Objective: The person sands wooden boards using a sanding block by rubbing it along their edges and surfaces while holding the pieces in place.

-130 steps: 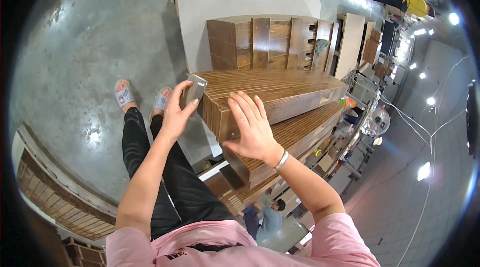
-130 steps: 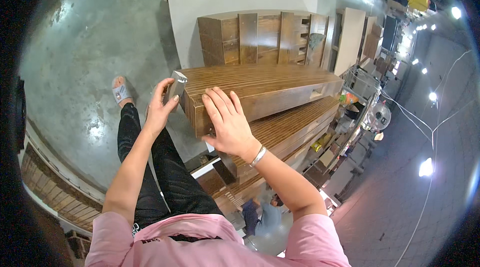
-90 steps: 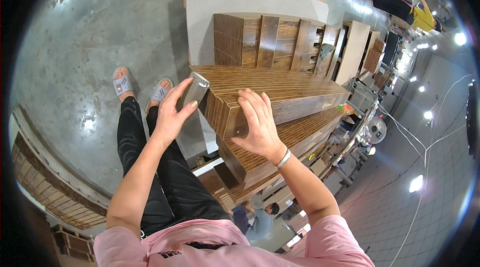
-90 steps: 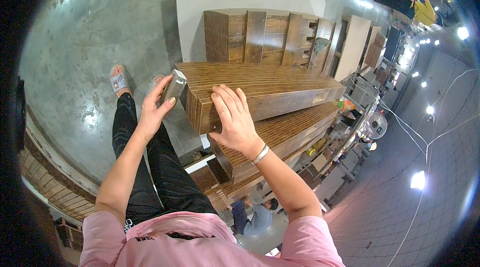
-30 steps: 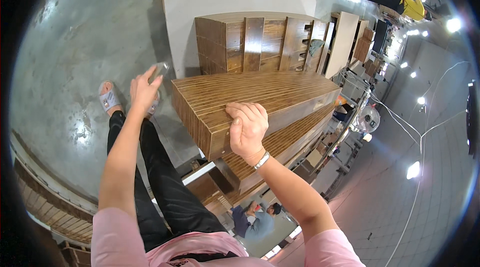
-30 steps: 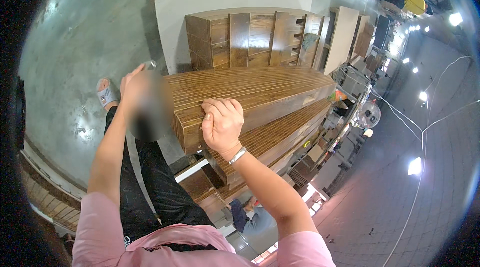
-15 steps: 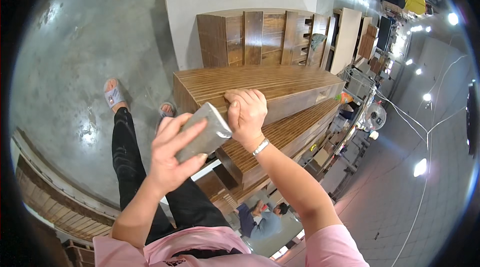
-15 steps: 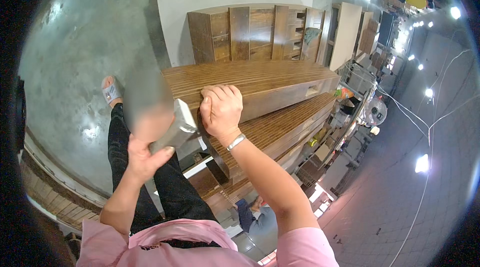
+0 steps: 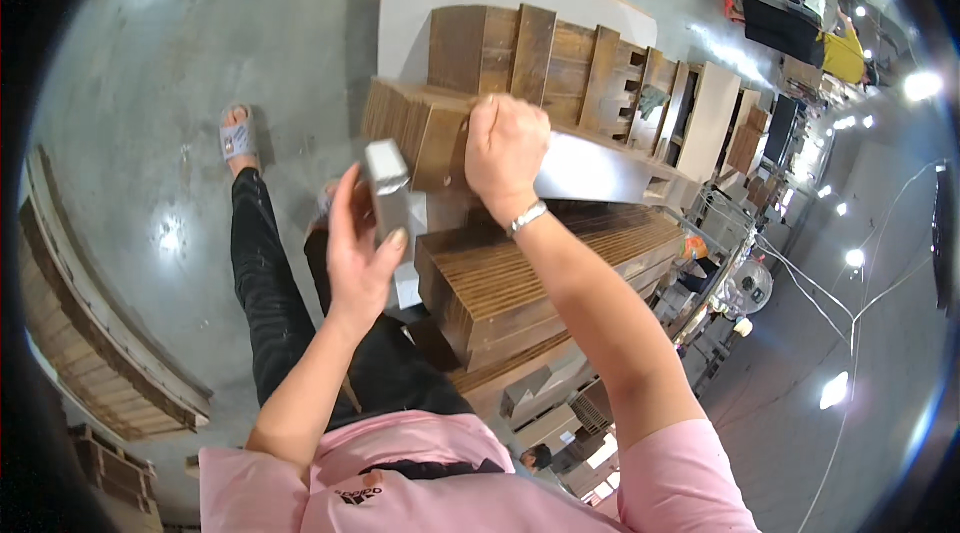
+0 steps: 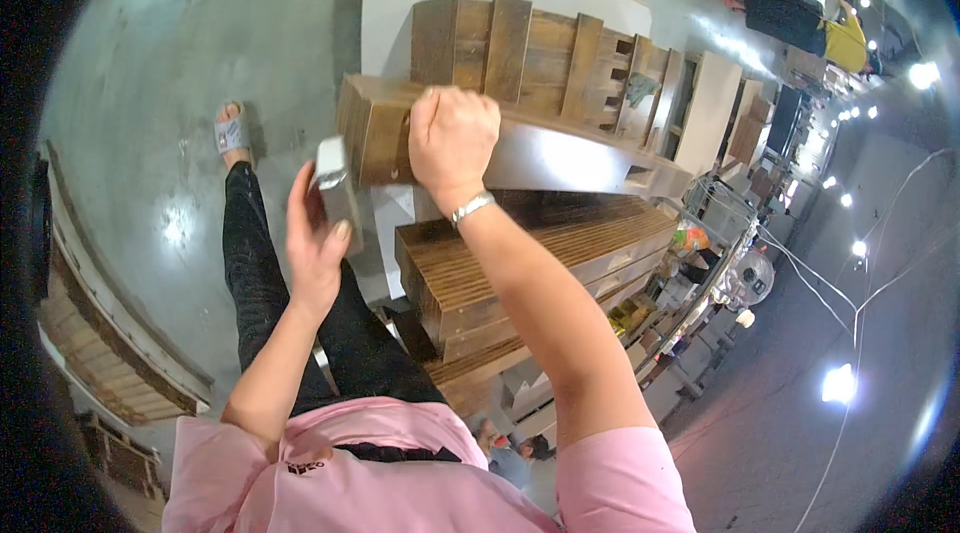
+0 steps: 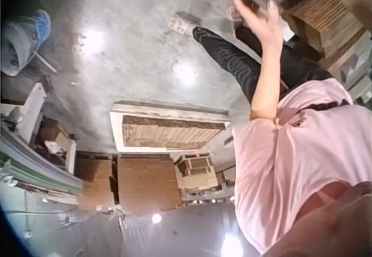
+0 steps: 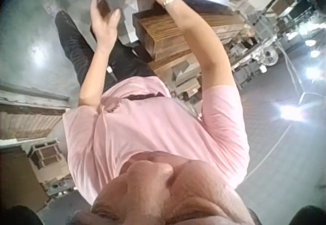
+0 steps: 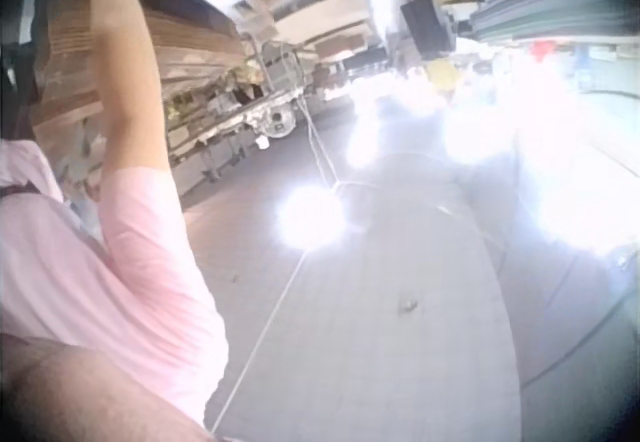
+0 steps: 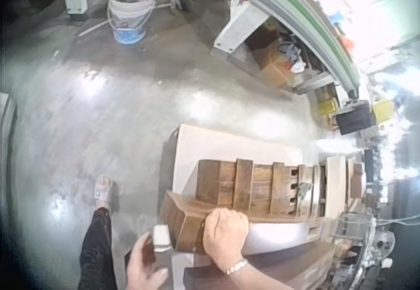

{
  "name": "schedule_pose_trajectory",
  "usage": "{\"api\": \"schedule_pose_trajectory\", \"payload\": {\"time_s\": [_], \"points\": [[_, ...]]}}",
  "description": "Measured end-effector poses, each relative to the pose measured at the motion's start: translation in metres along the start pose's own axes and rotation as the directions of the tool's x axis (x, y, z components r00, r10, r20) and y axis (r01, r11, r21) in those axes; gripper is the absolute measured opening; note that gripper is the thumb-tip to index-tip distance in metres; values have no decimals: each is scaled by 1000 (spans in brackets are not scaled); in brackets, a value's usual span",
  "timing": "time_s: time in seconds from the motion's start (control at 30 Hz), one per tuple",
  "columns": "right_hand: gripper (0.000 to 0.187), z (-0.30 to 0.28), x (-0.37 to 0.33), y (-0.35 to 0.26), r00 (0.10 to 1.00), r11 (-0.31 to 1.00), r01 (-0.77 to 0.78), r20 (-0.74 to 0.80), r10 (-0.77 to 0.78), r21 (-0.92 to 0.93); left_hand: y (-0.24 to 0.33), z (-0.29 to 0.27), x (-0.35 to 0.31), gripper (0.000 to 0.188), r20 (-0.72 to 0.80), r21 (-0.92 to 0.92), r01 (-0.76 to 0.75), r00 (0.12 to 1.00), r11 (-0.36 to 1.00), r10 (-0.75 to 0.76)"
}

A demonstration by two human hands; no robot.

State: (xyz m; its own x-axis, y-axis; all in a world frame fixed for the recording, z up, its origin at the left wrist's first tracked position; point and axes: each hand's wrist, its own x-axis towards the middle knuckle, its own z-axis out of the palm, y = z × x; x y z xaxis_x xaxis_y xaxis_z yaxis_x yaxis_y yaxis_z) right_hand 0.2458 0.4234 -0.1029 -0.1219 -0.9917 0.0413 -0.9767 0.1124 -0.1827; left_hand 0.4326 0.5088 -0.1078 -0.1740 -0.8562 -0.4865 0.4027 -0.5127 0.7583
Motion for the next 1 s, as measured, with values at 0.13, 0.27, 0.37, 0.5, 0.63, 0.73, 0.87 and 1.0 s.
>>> {"api": "schedule_pose_trajectory", "payload": {"time_s": [0.13, 0.27, 0.37, 0.5, 0.63, 0.73, 0.87, 1.0], "points": [[43, 6, 11, -15, 997, 997, -68, 32, 69, -32, -42, 6, 22, 80, -48, 162, -295, 951, 942, 306], [52, 6, 11, -8, 996, 992, -84, 14, 85, -93, -33, 2, 23, 77, -10, 336, -309, 943, 890, 332], [50, 8, 11, 2, 998, 986, -9, -59, -1, -169, -32, 10, 21, 75, -28, 466, -356, 909, 810, 416], [51, 12, 10, -3, 995, 978, 73, -55, -86, -196, -58, -12, 45, 66, -89, 523, -214, 949, 825, 302], [48, 7, 11, -5, 999, 992, 11, -29, -14, -124, -66, -24, 52, 66, -222, 489, -50, 958, 871, 180], [48, 4, 4, 5, 1000, 991, -20, -7, 19, -132, -23, 19, 15, 70, -166, 315, -293, 919, 903, 357], [49, 6, 9, -12, 995, 995, -98, -21, 98, -32, -57, 7, 31, 89, -85, 283, -384, 903, 879, 422], [47, 2, 11, -10, 981, 981, -183, 48, 187, -66, -39, 6, 26, 85, -78, 399, -313, 925, 862, 372]]}}
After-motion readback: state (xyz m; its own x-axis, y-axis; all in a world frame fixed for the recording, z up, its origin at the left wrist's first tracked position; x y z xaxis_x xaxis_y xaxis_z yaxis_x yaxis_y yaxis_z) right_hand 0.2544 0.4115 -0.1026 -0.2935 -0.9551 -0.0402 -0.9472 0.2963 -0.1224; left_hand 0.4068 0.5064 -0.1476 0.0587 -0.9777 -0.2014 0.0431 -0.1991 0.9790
